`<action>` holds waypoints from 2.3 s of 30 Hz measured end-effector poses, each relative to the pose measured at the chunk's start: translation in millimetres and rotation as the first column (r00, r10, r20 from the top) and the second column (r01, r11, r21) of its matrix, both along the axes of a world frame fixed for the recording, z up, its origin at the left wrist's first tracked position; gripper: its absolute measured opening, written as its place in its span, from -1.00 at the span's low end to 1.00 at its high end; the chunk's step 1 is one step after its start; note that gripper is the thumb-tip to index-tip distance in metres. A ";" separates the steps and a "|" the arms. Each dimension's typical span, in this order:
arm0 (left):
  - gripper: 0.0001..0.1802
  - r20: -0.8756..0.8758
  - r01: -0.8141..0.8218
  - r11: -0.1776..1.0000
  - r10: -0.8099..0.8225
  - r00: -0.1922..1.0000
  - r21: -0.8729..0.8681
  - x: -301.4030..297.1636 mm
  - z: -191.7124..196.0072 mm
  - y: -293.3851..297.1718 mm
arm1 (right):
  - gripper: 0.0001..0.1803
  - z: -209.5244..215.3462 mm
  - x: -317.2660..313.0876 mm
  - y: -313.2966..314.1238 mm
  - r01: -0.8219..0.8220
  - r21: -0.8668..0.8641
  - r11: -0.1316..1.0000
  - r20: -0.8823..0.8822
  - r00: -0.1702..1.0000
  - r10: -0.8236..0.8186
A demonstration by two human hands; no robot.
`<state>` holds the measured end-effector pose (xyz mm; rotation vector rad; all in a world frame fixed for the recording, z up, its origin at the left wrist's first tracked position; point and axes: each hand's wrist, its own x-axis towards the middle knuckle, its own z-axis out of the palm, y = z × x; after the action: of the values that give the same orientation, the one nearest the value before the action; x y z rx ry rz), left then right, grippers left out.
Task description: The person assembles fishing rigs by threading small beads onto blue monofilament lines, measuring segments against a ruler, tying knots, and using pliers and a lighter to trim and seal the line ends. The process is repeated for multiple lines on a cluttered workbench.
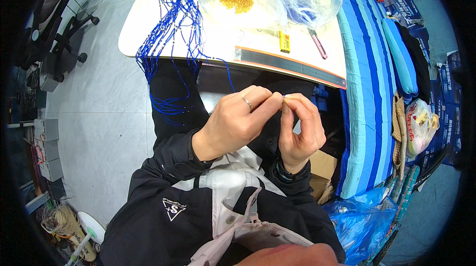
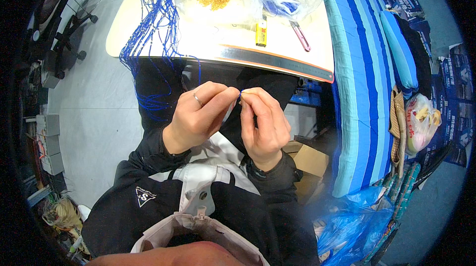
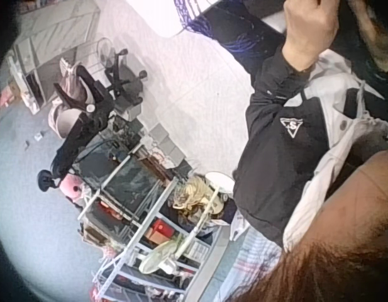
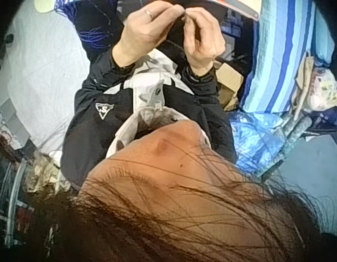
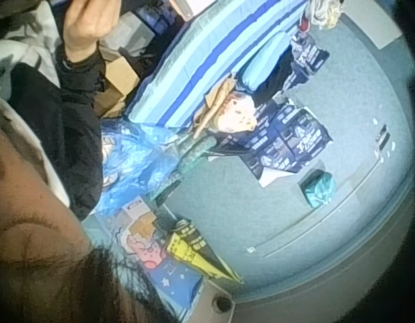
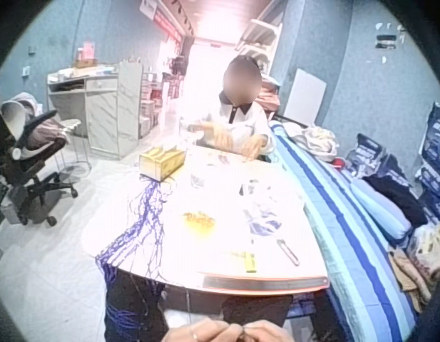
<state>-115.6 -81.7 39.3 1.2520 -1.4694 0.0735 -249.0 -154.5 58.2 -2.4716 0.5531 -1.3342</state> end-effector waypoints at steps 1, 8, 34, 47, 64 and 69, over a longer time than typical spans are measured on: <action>-0.61 0.018 -0.002 1.000 0.002 1.000 0.011 -0.1 0.2 0.7 | -0.78 0.1 -0.2 -0.2 0.000 -0.003 1.000 -0.003 1.000 0.000; -0.74 -0.163 0.057 0.998 -0.057 0.985 -0.005 -3.6 2.4 -1.4 | -0.82 -4.2 0.3 2.5 -0.010 0.102 0.995 0.042 0.999 0.006; -0.73 -0.062 -0.028 0.999 0.027 0.998 -0.022 -7.9 0.8 -1.3 | -0.83 -4.9 0.2 3.7 0.027 0.072 0.997 0.055 0.998 -0.031; -0.75 -0.097 -0.021 0.999 0.019 0.995 -0.026 -9.7 -0.7 -2.3 | -0.84 -7.5 0.6 3.2 0.040 0.038 0.998 0.063 0.997 -0.043; -0.94 -0.410 -0.009 1.000 0.017 0.912 0.020 -14.6 -2.3 -2.9 | -0.85 -17.2 5.4 6.8 0.008 0.208 0.978 0.208 0.977 -0.052; -0.83 -0.288 -0.059 0.998 0.048 0.957 -0.031 -14.6 0.3 0.6 | -0.84 -15.1 4.4 8.6 -0.002 0.234 0.972 0.214 0.976 -0.049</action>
<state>-130.2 -81.1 39.6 1.2153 -1.1783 -0.0424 -244.6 -146.0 43.0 -2.1055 0.6468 -1.4375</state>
